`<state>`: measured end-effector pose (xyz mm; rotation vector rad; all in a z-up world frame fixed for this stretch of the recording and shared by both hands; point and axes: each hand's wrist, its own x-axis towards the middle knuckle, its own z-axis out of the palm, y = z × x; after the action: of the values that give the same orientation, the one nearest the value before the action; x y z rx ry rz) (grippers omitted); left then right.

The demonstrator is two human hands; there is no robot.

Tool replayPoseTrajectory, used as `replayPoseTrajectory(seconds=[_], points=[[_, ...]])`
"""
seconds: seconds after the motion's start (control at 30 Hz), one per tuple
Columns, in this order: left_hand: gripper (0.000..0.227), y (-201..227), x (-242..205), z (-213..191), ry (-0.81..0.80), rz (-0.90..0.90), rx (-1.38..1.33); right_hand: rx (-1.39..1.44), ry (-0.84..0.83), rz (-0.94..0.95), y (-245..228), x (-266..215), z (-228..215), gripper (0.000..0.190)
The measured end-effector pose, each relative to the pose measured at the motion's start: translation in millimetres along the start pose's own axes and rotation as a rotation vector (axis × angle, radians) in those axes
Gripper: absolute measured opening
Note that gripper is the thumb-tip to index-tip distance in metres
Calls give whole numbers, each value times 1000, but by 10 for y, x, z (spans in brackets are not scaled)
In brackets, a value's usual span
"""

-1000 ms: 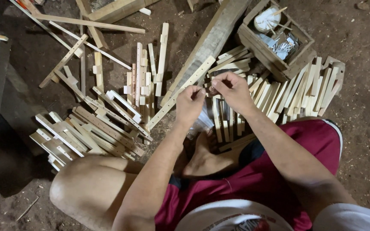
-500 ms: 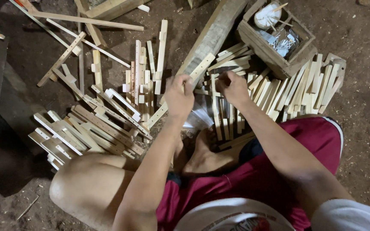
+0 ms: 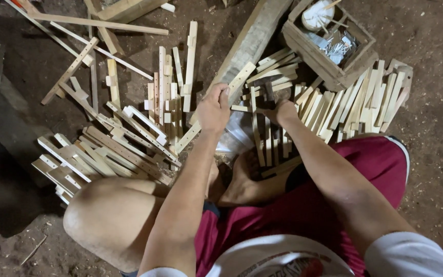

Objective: The person sits on the floor and assembles small wooden frames by hand. They pick up nails from a wooden box, place them into pre-drilled holes on the wooden pieces, and hammer them in to join the components together.

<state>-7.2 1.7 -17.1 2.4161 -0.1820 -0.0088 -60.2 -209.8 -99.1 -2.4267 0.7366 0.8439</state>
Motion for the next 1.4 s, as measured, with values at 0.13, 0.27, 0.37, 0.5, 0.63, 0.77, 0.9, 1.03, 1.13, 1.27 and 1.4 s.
replayPoseTrajectory(seconds=[0.13, 0.27, 0.37, 0.5, 0.63, 0.77, 0.9, 1.03, 1.13, 1.27, 1.4], points=[[15, 79, 3, -84, -17, -10, 9, 504, 54, -25, -28, -76, -252, 44], [19, -135, 0, 137, 48, 54, 176, 708, 127, -58, 54, -287, -316, 31], [18, -198, 33, 239, 90, 99, 218, 545, 422, -320, -268, -1067, -736, 29], [18, -310, 29, 374, 127, 105, 148, 586, 438, -555, -315, -1509, -879, 20], [26, -370, 18, 488, 103, 66, 235, 509, 487, -775, -408, -1726, -794, 16], [29, -437, 12, 546, 32, 39, 278, 387, 466, -824, -395, -1701, -675, 34], [24, -198, 57, 303, 23, 14, 215, 388, 455, -781, -436, -1692, -657, 37], [32, -158, -3, 144, -76, -17, 148, 346, 455, -821, -370, -1616, -544, 38], [25, 27, -6, -26, -70, 11, 116, 297, 426, -766, -405, -1629, -613, 33], [35, -92, -115, 128, -118, 5, 170, 382, 453, -743, -315, -1542, -474, 28], [48, 222, -6, -344, -198, 7, 126, 434, 469, -839, -452, -1587, -568, 27]])
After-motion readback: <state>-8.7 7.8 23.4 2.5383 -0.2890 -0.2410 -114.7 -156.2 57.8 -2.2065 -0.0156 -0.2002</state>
